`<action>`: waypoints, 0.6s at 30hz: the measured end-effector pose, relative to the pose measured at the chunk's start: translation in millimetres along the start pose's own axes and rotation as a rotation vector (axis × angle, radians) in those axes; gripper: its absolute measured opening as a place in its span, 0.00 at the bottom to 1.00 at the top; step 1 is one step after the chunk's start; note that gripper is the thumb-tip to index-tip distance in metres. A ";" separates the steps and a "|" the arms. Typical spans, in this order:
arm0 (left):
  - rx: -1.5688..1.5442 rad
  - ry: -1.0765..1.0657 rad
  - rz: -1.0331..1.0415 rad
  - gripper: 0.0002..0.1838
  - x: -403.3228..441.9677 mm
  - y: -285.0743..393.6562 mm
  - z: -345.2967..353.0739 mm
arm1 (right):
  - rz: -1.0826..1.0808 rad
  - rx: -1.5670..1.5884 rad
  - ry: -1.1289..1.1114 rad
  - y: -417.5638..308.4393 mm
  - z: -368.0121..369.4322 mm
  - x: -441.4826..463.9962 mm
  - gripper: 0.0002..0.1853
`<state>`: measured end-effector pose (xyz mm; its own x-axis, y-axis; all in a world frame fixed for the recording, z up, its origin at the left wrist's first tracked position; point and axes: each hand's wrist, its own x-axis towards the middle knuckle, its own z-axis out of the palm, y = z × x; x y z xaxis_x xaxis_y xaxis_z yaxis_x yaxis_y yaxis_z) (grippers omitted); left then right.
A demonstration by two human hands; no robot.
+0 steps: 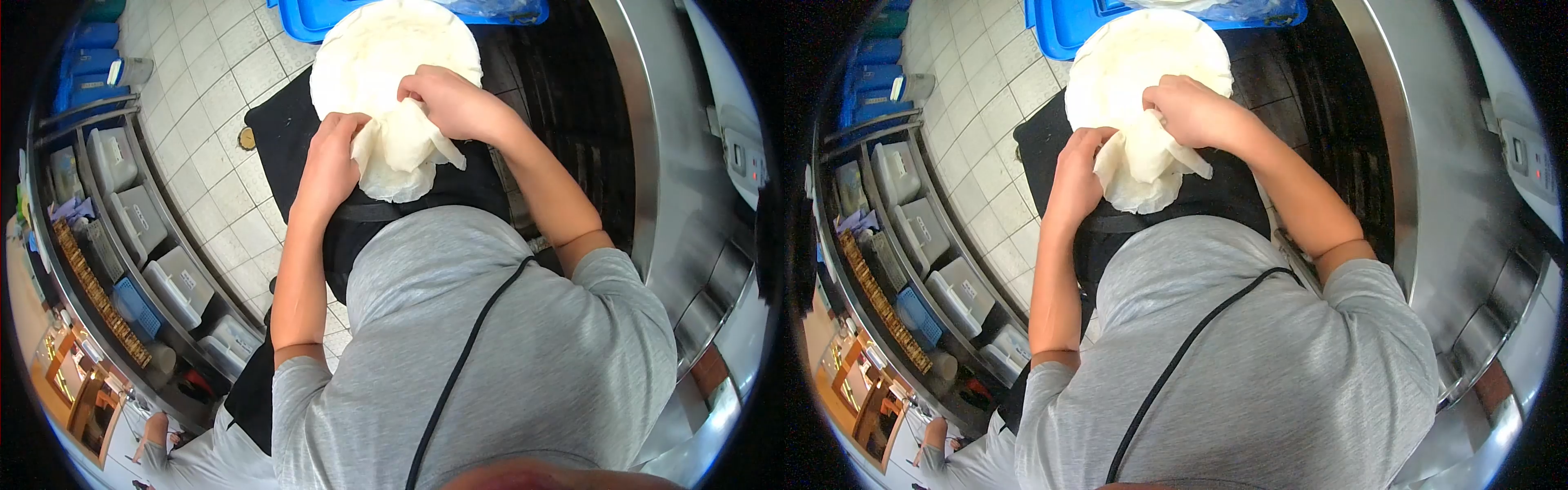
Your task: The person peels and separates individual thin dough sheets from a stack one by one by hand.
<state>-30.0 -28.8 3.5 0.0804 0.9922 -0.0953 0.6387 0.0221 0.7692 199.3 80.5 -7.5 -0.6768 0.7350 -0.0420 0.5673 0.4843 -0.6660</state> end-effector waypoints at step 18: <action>0.214 -0.082 -0.027 0.27 -11.8 39.7 -7.3 | 0.017 0.157 -0.209 -53.1 -17.3 -7.8 0.11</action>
<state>-11.2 -38.7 39.7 0.1171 0.9781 -0.1721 0.7882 0.0138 0.6152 182.6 57.3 41.1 -0.7593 0.6206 -0.1959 0.5104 0.3812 -0.7708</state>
